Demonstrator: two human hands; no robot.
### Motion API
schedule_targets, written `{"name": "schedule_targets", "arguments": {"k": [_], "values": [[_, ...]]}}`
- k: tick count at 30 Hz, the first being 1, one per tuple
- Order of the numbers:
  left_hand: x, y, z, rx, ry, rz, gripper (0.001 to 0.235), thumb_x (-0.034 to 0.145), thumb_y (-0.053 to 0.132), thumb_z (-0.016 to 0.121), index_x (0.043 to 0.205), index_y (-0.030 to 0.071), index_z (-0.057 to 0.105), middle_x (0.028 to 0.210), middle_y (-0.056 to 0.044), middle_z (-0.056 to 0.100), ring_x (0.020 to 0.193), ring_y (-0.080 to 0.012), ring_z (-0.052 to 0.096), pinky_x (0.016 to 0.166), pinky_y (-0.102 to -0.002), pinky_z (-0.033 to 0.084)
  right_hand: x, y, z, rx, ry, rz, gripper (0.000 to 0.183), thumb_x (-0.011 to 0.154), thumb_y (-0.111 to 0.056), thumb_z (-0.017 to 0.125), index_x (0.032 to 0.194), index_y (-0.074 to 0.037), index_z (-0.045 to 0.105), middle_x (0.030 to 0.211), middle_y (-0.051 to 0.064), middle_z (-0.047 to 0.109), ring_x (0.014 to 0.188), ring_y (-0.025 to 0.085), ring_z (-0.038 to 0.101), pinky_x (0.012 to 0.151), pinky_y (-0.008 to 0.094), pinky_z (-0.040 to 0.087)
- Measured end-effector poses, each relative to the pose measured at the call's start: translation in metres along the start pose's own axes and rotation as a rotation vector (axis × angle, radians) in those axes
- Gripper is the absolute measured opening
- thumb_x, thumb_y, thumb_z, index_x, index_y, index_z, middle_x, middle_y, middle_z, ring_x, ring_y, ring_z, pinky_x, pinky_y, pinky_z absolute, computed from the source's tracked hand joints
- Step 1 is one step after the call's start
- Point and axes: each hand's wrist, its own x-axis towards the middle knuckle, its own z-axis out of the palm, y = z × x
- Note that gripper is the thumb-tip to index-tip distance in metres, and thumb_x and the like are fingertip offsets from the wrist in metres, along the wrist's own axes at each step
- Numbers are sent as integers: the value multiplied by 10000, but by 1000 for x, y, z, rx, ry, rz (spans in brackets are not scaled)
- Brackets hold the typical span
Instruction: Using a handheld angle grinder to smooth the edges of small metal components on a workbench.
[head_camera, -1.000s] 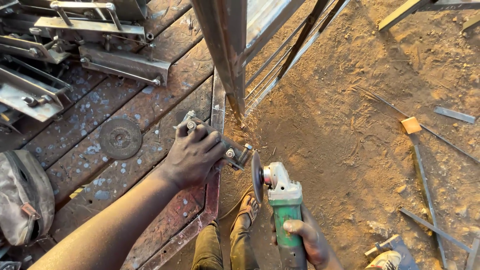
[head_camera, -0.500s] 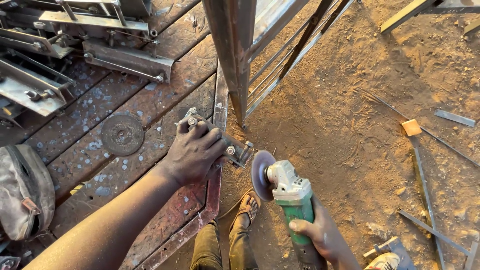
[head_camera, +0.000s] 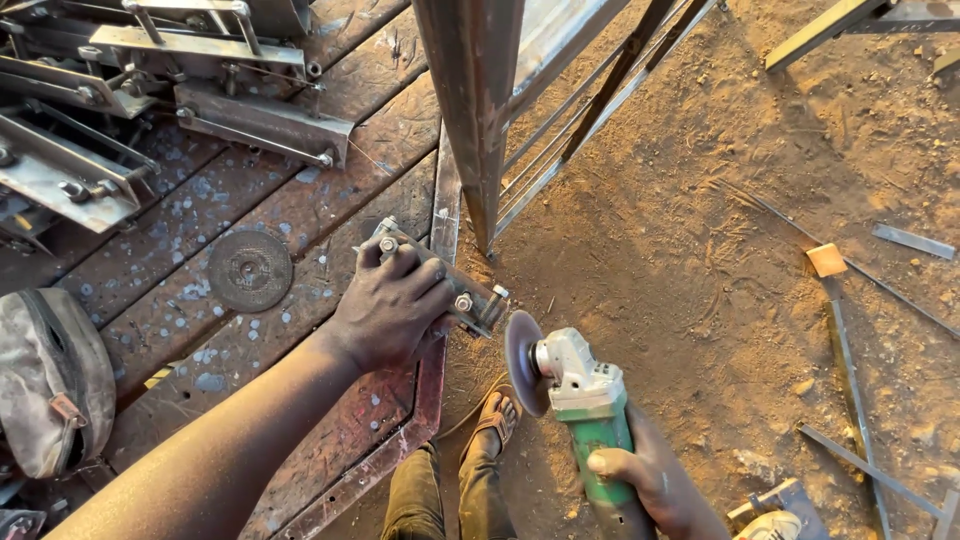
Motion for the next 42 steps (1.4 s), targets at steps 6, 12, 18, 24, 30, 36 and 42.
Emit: {"name": "schedule_targets", "arguments": {"k": [6,12,18,24,30,36,42], "values": [[-5,1,8,-14,10,-8,296,929,489,586,970,197,616,1031,-2,562,1061,-295,481,885,-535,366,16,21,0,325,-114,17,603,648,-220,702,1177,54,607,840,289,715,626,333,674,504,425,562],[0,0,1,5,46,11,316,954,507,558,928,195,607,956,-4,547,1004,-300,493,874,-521,362,29,60,4,470,-85,144,650,678,-206,648,1293,-21,553,858,309,692,609,401,680,502,478,575],[-2,2,3,-12,33,-12,288,906,478,596,946,195,621,1014,-3,574,1020,-293,497,863,-520,372,10,57,9,396,-70,136,640,653,-207,704,1236,34,595,863,312,699,564,403,673,472,429,533],[-4,2,7,9,29,-21,345,931,541,584,979,201,624,1070,-1,583,1031,-294,502,876,-528,371,17,45,35,362,49,13,610,660,-194,688,1195,82,590,792,316,708,554,394,687,471,485,571],[-3,3,6,34,14,-28,337,904,544,598,963,212,605,1036,3,576,1005,-288,507,871,-529,378,7,57,25,452,28,79,716,631,-160,696,1309,19,552,829,336,676,612,390,645,514,505,573],[-3,3,4,12,40,-22,307,903,498,619,926,192,596,1016,-10,562,989,-296,506,854,-531,384,18,41,17,309,-25,21,623,678,-176,695,1248,41,568,852,314,713,608,387,699,510,487,598],[-6,4,6,20,27,-27,346,920,530,574,942,186,604,1028,-12,575,981,-302,495,817,-533,382,44,11,-13,272,-180,14,578,703,-161,730,1209,22,520,864,292,695,647,378,697,535,458,597]]}}
